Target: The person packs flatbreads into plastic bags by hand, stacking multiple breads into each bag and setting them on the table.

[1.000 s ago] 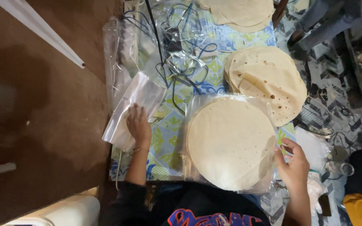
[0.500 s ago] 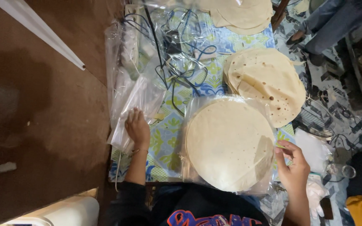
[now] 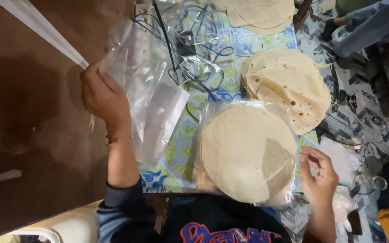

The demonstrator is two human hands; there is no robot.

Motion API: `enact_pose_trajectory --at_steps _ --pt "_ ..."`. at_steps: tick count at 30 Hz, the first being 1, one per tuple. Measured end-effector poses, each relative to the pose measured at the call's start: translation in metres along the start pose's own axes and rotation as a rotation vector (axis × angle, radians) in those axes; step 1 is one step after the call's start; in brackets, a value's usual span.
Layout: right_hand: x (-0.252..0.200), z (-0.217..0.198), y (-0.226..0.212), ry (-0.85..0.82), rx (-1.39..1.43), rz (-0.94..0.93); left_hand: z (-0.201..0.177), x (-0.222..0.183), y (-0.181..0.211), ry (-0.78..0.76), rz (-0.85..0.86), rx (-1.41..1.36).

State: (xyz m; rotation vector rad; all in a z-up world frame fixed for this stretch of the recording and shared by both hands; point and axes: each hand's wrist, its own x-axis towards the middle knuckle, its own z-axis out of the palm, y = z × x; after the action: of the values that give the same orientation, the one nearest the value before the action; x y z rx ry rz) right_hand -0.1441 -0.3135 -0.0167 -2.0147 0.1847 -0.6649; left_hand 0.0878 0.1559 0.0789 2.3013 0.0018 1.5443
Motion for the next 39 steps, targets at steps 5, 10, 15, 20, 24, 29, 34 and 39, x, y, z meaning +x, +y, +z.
enact_pose_trajectory --at_steps 5,10,15,20,24,29,34,39 --pt "-0.009 0.02 -0.024 -0.077 0.101 0.016 -0.047 -0.001 0.061 0.005 -0.236 -0.443" --pt "-0.03 0.05 -0.053 -0.322 0.444 0.22 -0.138 -0.046 0.144 -0.041 -0.688 -1.185" --pt "-0.076 0.072 -0.002 -0.718 1.034 0.775 -0.14 -0.092 0.166 -0.033 -0.899 -1.952" --pt "-0.03 0.058 -0.026 -0.674 1.086 0.394 -0.1 -0.106 0.155 -0.202 -0.978 -1.232" --pt "-0.016 0.043 -0.028 -0.356 0.397 0.47 -0.079 -0.139 0.131 -0.439 -0.944 -1.088" --pt "-0.025 0.041 -0.006 -0.321 0.066 0.413 -0.079 -0.154 0.127 -0.651 -0.942 -0.77" --pt "-0.019 0.03 -0.006 -0.372 -0.147 0.346 -0.077 -0.175 0.116 -0.707 -0.709 -0.592" --pt "-0.003 -0.002 -0.026 -0.619 0.442 0.629 -0.081 -0.171 0.117 -0.664 -0.656 -0.776"
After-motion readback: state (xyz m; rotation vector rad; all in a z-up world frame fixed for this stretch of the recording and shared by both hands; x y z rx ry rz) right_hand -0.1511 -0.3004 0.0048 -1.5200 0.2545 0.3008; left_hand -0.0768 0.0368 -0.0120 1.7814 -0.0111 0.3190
